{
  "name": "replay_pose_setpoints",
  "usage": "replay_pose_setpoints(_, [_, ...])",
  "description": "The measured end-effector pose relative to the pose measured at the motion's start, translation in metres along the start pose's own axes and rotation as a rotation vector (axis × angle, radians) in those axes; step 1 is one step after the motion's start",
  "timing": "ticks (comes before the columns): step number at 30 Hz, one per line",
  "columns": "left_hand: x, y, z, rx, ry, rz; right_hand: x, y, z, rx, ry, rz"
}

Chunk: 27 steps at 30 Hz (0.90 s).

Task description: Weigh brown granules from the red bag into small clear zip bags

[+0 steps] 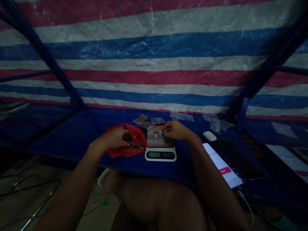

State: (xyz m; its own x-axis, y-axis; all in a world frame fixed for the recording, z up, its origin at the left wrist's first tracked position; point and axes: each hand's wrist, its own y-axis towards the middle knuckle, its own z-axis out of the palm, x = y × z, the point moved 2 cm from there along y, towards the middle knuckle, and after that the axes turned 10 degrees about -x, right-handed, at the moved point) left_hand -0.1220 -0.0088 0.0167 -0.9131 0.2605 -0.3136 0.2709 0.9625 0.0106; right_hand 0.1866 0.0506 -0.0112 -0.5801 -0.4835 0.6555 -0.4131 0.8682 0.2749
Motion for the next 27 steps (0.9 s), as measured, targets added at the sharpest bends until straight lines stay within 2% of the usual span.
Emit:
replay_pose_setpoints(4, [-0.012, 0.0, 0.003, -0.008, 0.035, 0.056, -0.003, 0.0, -0.007, -0.071, 0.017, 0.005])
replay_pose_setpoints(9, [-0.017, 0.003, 0.01, -0.075, 0.08, 0.096, 0.011, 0.0, -0.013, -0.166, 0.123, -0.101])
replay_pose_setpoints(16, [-0.029, 0.008, 0.012, -0.146, -0.072, 0.199, 0.031, 0.001, -0.001, -0.104, 0.23, -0.195])
replay_pose_setpoints(20, [-0.033, 0.007, 0.011, -0.168, -0.155, 0.178, 0.027, 0.002, 0.0, -0.147, 0.216, -0.183])
replay_pose_setpoints(27, [-0.029, 0.007, 0.014, -0.183, -0.159, 0.133, 0.022, 0.006, 0.003, -0.222, 0.226, -0.148])
